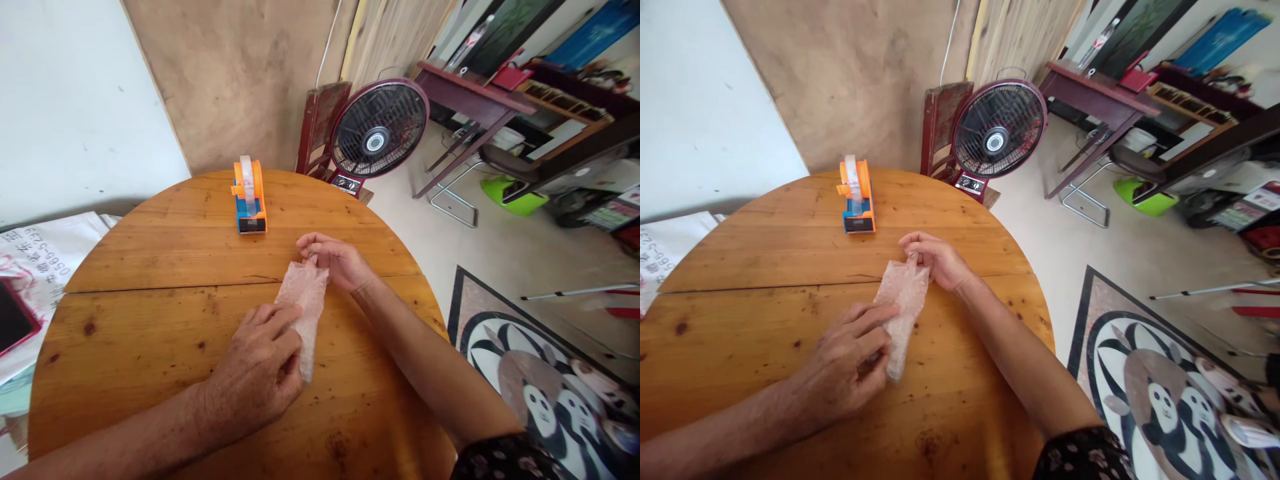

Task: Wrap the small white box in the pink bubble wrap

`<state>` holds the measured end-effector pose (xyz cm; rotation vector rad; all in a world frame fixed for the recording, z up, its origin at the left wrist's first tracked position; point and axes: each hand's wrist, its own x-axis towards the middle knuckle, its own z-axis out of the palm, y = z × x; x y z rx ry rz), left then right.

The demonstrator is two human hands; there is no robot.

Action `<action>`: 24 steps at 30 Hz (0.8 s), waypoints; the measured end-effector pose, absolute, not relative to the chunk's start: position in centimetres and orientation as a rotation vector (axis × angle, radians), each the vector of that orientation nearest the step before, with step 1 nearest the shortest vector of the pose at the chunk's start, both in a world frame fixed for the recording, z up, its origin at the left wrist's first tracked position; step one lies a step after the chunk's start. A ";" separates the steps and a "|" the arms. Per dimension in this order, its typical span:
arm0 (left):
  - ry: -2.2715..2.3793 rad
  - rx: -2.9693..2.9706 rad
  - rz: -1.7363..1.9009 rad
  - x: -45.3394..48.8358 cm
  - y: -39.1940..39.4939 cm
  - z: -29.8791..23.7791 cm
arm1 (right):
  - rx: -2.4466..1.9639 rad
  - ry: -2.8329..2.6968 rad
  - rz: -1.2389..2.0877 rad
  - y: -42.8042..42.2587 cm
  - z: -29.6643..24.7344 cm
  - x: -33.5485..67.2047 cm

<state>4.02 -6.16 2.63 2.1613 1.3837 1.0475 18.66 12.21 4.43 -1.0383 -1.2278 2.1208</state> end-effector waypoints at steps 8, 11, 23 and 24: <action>1.371 2.146 1.055 4.1 -6.5 2.7 | -1.031 -1.333 2.198 13.9 3.9 20.3; 1.368 2.136 1.069 4.1 -6.5 2.7 | -0.990 -1.362 2.136 14.2 3.7 21.1; 1.376 2.128 1.117 4.4 -6.6 2.9 | -1.007 -2.277 2.244 19.4 5.5 24.9; 1.378 2.126 1.114 4.4 -6.6 2.9 | -1.024 -2.345 2.244 19.8 5.7 24.6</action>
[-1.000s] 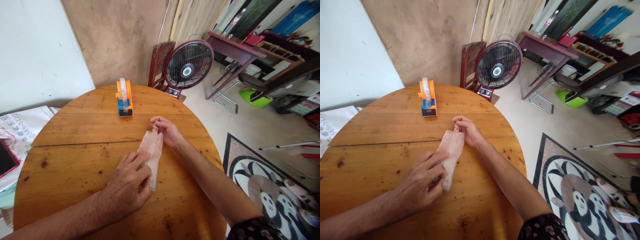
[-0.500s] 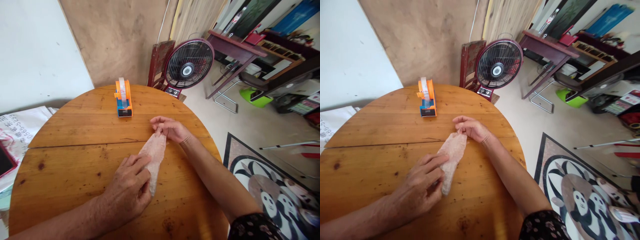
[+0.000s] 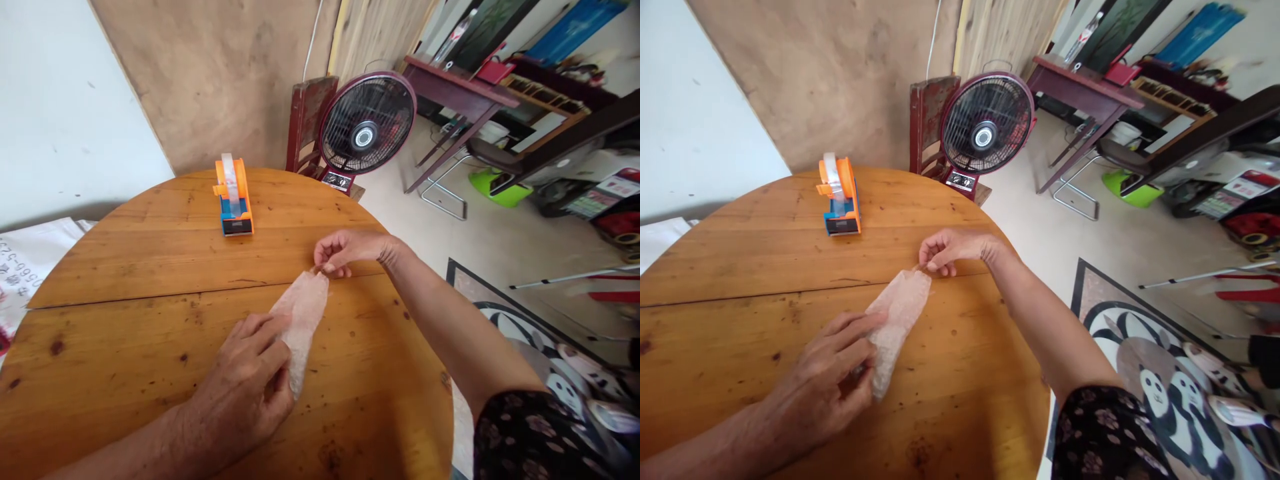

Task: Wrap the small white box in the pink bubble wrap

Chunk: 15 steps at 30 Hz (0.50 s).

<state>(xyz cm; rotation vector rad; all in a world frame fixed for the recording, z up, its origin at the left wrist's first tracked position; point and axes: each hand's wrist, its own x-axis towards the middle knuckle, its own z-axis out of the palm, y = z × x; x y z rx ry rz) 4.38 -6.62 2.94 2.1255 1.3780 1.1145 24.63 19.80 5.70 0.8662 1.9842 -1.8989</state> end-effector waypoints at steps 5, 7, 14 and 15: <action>1.375 2.142 1.064 4.3 -6.7 2.9 | 0.908 2.012 -1.668 22.3 7.7 23.9; 1.372 2.148 1.056 4.3 -6.7 2.8 | 0.964 2.057 -1.640 22.7 8.4 23.8; 1.365 2.144 1.071 4.3 -6.6 2.9 | 1.182 2.296 -1.832 18.8 8.9 25.8; 1.364 2.145 1.068 4.3 -6.6 2.9 | 1.202 2.314 -1.855 18.0 8.8 26.2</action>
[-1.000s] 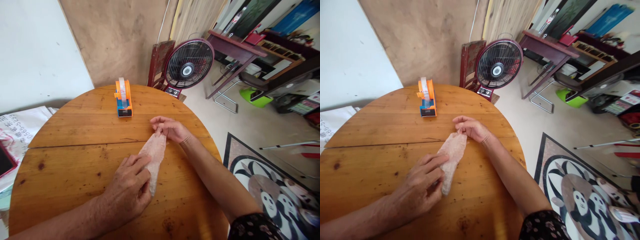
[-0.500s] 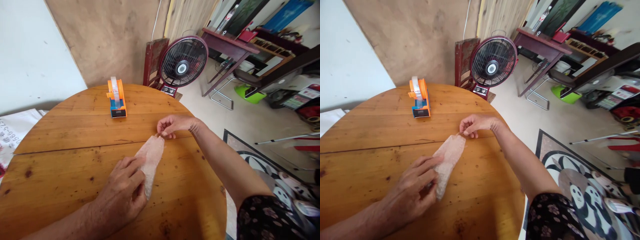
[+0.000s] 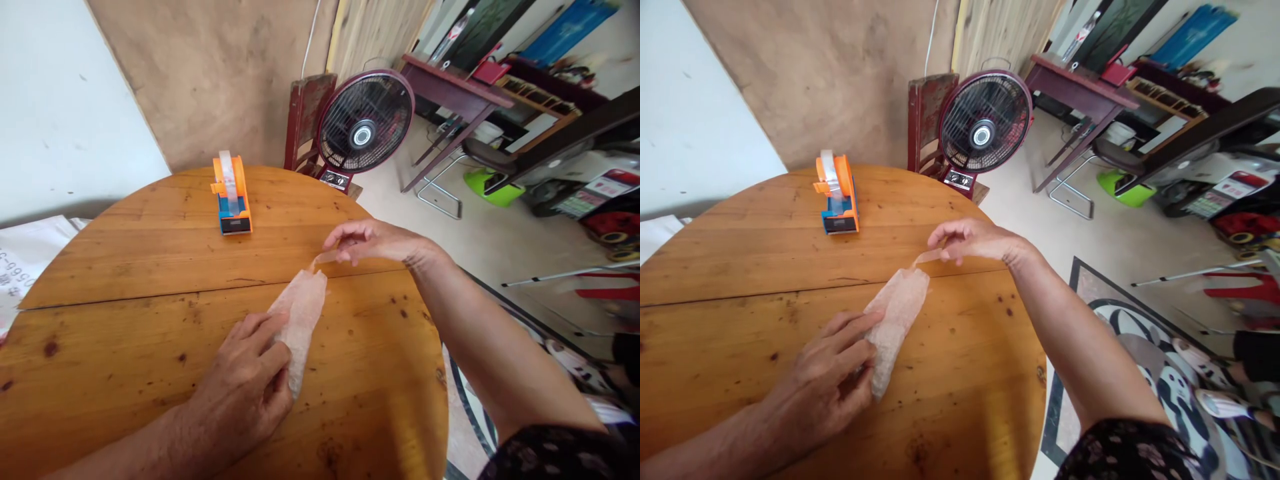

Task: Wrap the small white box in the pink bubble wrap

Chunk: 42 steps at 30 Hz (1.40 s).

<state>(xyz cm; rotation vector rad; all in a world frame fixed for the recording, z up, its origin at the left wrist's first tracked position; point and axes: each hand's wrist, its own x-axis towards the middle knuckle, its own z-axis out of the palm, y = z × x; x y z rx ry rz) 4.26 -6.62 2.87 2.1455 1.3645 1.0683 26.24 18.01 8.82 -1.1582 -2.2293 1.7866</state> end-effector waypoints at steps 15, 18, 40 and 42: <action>1.368 2.162 1.071 4.3 -6.7 2.6 | -0.899 -2.450 1.066 14.6 5.6 26.9; 1.366 2.162 1.070 4.3 -6.7 2.6 | -0.852 -2.494 1.028 14.8 6.1 26.5; 1.360 2.220 1.081 4.3 -7.3 2.7 | -1.174 -2.076 2.060 19.8 7.8 22.1; 1.360 2.222 1.079 4.3 -7.3 2.7 | -1.116 -2.087 2.146 20.2 7.6 22.4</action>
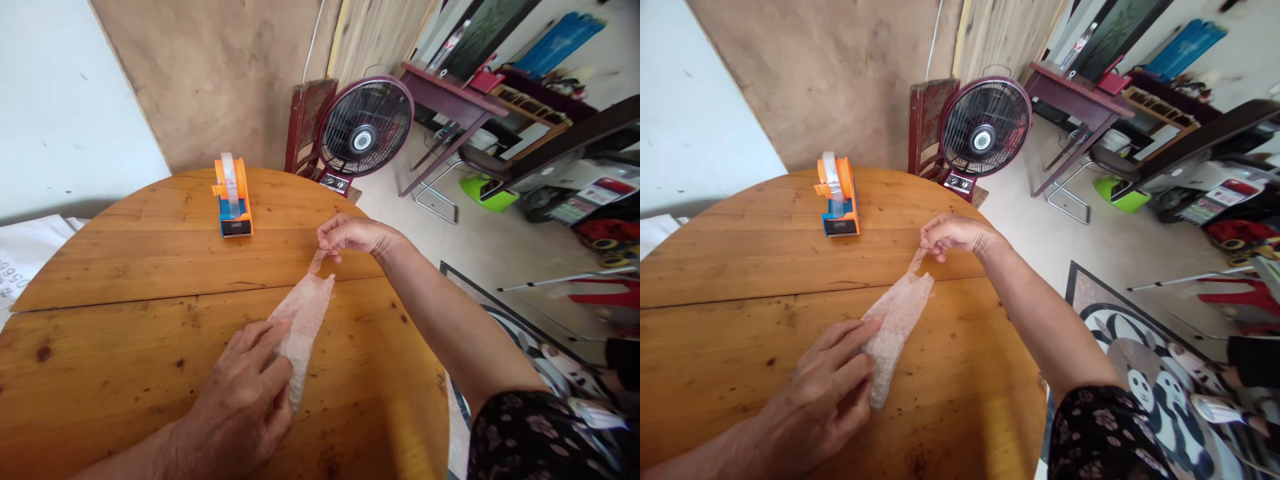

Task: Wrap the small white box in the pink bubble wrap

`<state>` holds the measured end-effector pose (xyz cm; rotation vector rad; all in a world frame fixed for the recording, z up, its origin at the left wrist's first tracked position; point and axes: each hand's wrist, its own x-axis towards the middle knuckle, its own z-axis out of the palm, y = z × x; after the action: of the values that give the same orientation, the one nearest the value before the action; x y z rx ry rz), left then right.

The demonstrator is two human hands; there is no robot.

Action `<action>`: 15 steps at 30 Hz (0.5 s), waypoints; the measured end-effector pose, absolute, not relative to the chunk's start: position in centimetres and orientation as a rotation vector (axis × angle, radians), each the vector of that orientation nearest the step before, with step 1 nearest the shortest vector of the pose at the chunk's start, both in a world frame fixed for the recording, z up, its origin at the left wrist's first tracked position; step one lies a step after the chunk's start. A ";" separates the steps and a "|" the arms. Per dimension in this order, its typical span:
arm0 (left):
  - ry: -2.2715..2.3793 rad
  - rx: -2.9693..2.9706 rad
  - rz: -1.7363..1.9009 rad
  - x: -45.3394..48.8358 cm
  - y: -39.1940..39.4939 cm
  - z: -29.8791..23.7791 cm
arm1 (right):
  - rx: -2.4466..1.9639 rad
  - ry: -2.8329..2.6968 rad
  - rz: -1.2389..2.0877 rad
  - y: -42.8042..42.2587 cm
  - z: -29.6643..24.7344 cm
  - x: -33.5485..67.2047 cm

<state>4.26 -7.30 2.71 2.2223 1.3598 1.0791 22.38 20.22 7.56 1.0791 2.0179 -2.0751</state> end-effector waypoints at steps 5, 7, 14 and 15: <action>1.362 2.193 1.078 4.2 -7.2 2.5 | 0.855 2.049 -1.985 21.6 7.5 22.8; 1.357 2.192 1.080 4.2 -7.2 2.4 | 0.832 2.018 -1.969 22.3 7.3 22.8; 1.384 2.199 1.081 4.2 -7.3 2.5 | 1.006 2.122 -2.260 22.2 7.0 25.0; 1.385 2.200 1.077 4.2 -7.3 2.5 | 1.045 2.145 -2.224 21.3 7.1 25.7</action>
<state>4.22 -7.28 2.51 2.1996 1.3849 1.0774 25.68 21.27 7.08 1.0447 2.1453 -2.2236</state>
